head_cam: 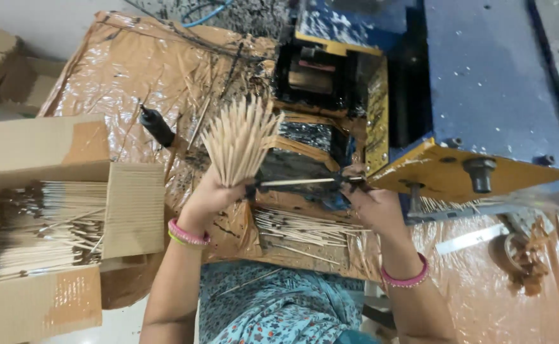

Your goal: Feeding bundles of thin wooden sticks into a manufacturing machine for coating or processing.

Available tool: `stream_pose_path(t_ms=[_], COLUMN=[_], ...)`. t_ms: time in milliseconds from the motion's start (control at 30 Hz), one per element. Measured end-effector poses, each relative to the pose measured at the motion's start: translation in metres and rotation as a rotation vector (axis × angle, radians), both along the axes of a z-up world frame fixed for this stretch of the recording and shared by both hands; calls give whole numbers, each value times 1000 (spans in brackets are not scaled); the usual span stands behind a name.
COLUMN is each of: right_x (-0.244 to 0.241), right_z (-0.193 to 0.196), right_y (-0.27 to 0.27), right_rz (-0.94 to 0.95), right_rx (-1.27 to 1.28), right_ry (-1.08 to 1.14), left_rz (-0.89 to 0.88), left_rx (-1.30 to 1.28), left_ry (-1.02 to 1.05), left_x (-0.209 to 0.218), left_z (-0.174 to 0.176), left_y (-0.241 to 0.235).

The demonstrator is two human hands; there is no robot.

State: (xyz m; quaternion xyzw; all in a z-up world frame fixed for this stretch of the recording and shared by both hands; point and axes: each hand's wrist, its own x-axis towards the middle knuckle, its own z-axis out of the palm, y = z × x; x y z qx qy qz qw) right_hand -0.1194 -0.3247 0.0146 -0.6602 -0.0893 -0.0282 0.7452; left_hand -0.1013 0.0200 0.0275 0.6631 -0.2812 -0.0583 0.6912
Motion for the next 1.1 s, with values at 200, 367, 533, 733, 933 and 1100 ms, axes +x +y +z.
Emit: stream_pose_path(t_ms=[200,367,533,733,933,1100], right_x=[62,55,47,108,-32,-74], right_z=[8,10,-7,-90,0,2], right_y=[33,27,22,-13,-55,-102], right_rz=[-222,-232,-274,-187,-622,-854], right_rx=[-1072,-991,-1136,-699,-1102,-867], right_ry=[-932,-791,-253,-669,-282,-316], left_rz=[518,495,415,443,687,730], left_rx=[-23,-182,-289,-347,-274,-405], left_ry=[184,191,236,285,390,321], left_x=[74,106,114,83,-2,-27], left_z=[-13,-33,-50,-41,-57,-176], left_y=[3,-21,-21,-15,12,52])
